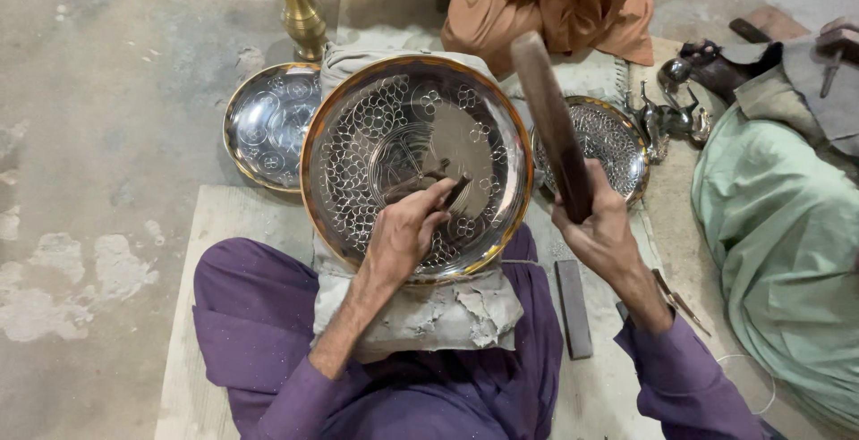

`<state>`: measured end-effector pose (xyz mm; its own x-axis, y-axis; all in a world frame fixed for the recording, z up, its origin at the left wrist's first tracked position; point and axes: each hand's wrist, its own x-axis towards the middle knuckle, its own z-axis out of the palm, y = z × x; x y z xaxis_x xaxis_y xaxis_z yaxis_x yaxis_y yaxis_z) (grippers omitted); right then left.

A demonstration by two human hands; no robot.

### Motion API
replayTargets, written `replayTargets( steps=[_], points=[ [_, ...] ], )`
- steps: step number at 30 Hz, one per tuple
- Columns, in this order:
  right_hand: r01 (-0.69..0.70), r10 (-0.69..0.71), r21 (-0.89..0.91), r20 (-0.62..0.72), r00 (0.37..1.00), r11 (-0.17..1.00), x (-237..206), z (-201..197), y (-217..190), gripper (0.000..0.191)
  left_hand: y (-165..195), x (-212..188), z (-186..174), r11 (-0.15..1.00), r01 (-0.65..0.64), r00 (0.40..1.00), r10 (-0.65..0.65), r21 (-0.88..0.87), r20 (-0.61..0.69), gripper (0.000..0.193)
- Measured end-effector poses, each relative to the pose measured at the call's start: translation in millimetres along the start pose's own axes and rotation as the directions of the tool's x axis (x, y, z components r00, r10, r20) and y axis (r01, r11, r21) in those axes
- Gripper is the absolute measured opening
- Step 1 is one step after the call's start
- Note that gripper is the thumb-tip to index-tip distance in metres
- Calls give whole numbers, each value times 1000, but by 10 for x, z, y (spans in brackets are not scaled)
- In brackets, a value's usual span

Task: The person uses a chisel and hammer to engrave a floral pattern onto a large metal bowl. They repeatedly strike the chisel to create indentations in the metal surface.

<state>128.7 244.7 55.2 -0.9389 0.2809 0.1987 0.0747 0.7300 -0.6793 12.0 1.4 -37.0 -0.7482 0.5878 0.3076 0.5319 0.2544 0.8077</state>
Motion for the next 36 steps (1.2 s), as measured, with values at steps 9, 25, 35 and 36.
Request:
replayTargets(
  steps=[9,25,35,36],
  points=[
    [262,-303,-620,41,952,740,217,-110,-509,45,-256,-115,324,988,25,967,-61,-150,-246,43],
    [336,-267,-474,210,941,814,562,-133,-1026,48,-249,-168,294,984,2,965,-49,-177,-259,46],
    [197,-16,-605,291,957,771,517,-127,-824,52,-283,-112,237,981,112,982,-133,-156,-134,48],
    [196,80,-689,347,934,697,505,-123,-805,52,-310,-98,242,972,171,981,-183,-162,-64,48]
  ],
)
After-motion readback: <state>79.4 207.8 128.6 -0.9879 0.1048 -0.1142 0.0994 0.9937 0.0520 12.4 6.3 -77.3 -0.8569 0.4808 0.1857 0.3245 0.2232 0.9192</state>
